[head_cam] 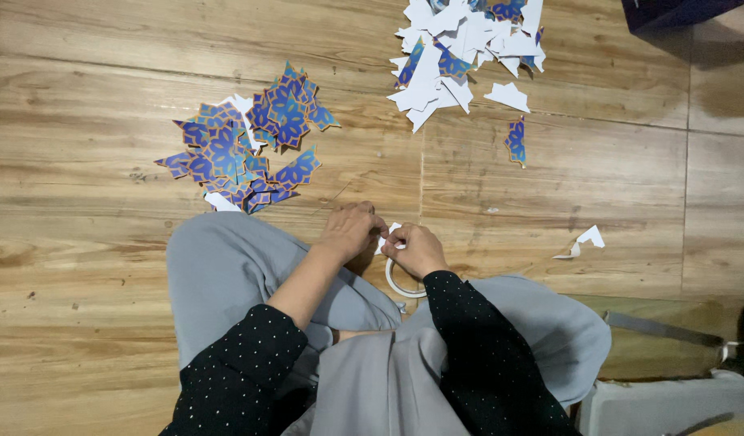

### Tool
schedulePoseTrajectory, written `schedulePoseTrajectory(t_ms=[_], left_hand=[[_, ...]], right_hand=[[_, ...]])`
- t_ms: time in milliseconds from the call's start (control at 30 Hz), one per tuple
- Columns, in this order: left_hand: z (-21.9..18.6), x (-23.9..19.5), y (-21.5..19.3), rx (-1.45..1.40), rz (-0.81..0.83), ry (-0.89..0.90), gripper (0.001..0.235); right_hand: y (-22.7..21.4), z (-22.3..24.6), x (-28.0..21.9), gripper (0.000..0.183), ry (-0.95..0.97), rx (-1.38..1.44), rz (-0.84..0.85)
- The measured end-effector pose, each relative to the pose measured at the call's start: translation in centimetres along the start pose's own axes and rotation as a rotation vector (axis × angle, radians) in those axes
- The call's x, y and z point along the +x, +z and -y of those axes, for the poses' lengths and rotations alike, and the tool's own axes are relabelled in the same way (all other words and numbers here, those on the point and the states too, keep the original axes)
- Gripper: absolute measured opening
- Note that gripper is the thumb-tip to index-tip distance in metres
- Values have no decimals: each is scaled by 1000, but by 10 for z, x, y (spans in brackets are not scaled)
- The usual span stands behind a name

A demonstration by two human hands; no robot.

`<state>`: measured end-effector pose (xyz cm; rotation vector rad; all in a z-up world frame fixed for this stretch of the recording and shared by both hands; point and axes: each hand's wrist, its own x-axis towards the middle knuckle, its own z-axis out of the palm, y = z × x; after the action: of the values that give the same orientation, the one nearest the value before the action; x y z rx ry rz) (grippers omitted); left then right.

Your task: The person sits on the floor and assembles small, patterned paper cutouts. They pick up individual pieces, apply adhesive tape to the edges, and attach them to other pieces to form a larger decorative shape.

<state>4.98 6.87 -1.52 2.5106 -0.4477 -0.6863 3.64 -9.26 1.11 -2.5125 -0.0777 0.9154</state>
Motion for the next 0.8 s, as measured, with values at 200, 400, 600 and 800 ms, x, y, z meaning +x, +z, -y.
schedulePoseTrajectory(t_ms=[200, 400, 600, 800], left_hand=[[0, 0, 0, -25, 1, 24, 23], [0, -1, -2, 14, 55, 13, 31], [-11, -8, -17, -15, 73, -34, 30], [-13, 0, -2, 70, 0, -57, 26]], right_hand=[[0, 1, 0, 18, 5, -22, -4], [4, 0, 3, 18, 24, -42, -17], [3, 3, 1, 18, 6, -55, -17], [3, 6, 0, 14, -14, -112, -17]])
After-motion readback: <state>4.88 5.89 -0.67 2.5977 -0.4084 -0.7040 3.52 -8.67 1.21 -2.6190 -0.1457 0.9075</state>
